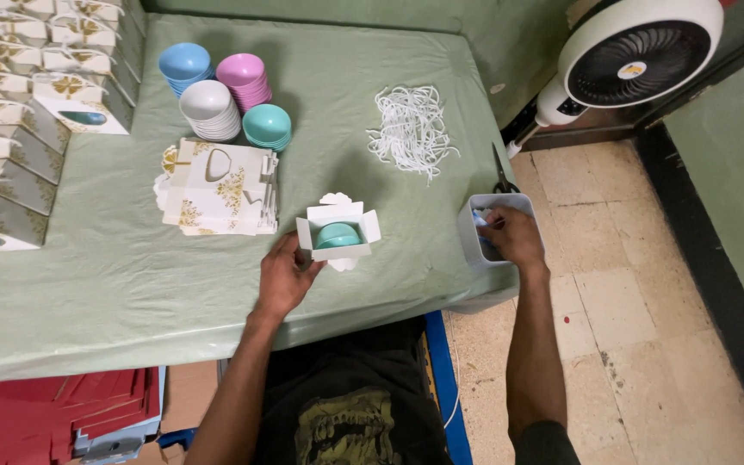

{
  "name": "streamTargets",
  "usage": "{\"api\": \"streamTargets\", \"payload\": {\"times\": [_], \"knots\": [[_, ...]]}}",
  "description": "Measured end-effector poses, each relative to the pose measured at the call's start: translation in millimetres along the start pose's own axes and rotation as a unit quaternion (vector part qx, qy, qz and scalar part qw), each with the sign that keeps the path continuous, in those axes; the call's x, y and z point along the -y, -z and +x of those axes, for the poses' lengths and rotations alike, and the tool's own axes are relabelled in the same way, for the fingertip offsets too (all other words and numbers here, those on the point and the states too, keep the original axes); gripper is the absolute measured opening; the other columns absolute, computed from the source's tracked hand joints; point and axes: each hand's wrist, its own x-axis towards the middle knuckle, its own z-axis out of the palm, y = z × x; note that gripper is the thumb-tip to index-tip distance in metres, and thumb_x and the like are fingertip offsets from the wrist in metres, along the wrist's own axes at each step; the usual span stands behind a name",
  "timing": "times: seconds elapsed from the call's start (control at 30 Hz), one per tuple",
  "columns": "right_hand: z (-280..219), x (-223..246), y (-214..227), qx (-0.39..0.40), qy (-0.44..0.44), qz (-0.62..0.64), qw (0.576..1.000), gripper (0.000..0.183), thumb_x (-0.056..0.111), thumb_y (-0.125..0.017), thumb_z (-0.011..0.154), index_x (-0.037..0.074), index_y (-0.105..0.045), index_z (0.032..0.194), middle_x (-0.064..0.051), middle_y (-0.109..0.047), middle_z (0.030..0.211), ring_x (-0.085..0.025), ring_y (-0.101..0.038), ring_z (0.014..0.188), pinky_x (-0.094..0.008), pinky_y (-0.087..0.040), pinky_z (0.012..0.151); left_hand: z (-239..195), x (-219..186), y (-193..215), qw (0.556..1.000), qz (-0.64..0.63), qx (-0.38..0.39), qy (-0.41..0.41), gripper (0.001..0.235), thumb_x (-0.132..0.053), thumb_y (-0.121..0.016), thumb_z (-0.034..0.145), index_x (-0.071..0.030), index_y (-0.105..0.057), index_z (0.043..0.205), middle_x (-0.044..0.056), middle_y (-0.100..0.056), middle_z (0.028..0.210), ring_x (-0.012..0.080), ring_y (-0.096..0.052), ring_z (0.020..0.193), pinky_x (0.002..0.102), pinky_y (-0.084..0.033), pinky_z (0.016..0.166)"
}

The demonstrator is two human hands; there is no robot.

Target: Assembling small decorative gift boxes by folding cardboard, inserting a plastic cup, and tying the top with a string.

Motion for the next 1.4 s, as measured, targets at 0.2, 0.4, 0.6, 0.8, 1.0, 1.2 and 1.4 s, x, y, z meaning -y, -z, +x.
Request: {"api": "streamTargets", "payload": {"times": [0.2,0.4,0.6,0.8,1.0,1.2,1.4], "knots": [[0,-22,2,-0.017,-0.003,0.179,0.984,0.028,0.019,-0.089,0.079,0.002,-0.076,0.096,-0.028,-0.074,0.096,-0.040,-0.071,0.096,-0.048,-0.052,0.087,0,6,-4,1.000,-0.023,0.002,0.005,0.042,-0.024,-0.085,0.079,-0.007,-0.069,0.114,0.010,-0.062,0.082,0.0316,-0.068,0.076,0.041,-0.059,0.067],[-20,9,2,-0.100,0.018,0.318,0.943,0.011,0.017,-0.080,0.098,0.013,-0.078,0.108,-0.012,-0.072,0.085,-0.016,-0.066,0.082,-0.033,-0.055,0.083,1,2,2,1.000,-0.013,0.012,-0.001,0.052,-0.020,-0.085,0.078,-0.008,-0.066,0.126,0.009,-0.066,0.095,0.0295,-0.070,0.081,0.041,-0.061,0.069],[-53,107,-32,-0.031,0.269,0.343,0.899,0.015,0.004,-0.082,0.088,0.004,-0.080,0.103,-0.012,-0.071,0.082,-0.014,-0.059,0.073,-0.031,-0.052,0.074,0,-15,14,0.999,-0.025,0.040,0.012,0.054,-0.019,-0.081,0.082,-0.006,-0.064,0.132,0.011,-0.067,0.103,0.0328,-0.070,0.086,0.042,-0.061,0.075],[-68,159,-84,-0.009,0.252,0.386,0.888,0.011,0.005,-0.087,0.082,0.008,-0.083,0.092,-0.004,-0.077,0.074,-0.006,-0.058,0.064,-0.024,-0.053,0.068,0,-13,14,0.999,-0.005,0.051,0.012,0.055,-0.021,-0.079,0.083,-0.008,-0.063,0.134,0.009,-0.067,0.105,0.0298,-0.070,0.087,0.041,-0.061,0.075],[-70,176,-88,-0.119,0.378,0.265,0.879,0.011,0.001,-0.077,0.090,0.009,-0.082,0.097,-0.006,-0.074,0.073,-0.016,-0.060,0.058,-0.028,-0.050,0.059,-1,-13,16,0.998,-0.014,0.062,0.009,0.056,-0.020,-0.079,0.084,-0.007,-0.062,0.135,0.009,-0.066,0.103,0.0289,-0.069,0.086,0.040,-0.060,0.076],[-69,175,-83,-0.083,0.402,0.201,0.889,0.010,0.005,-0.075,0.092,0.009,-0.081,0.097,-0.009,-0.076,0.077,-0.026,-0.065,0.061,-0.033,-0.056,0.059,-1,-12,16,0.998,-0.016,0.062,0.008,0.056,-0.018,-0.078,0.084,-0.007,-0.061,0.136,0.010,-0.066,0.102,0.0301,-0.069,0.087,0.042,-0.059,0.076],[-68,172,-86,-0.042,0.404,0.194,0.893,0.016,0.002,-0.067,0.095,0.010,-0.080,0.102,-0.010,-0.076,0.084,-0.028,-0.066,0.066,-0.037,-0.054,0.060,0,-5,9,0.998,-0.019,0.059,-0.008,0.059,-0.016,-0.078,0.083,-0.008,-0.060,0.139,0.009,-0.065,0.102,0.0278,-0.069,0.085,0.040,-0.059,0.075]]}}
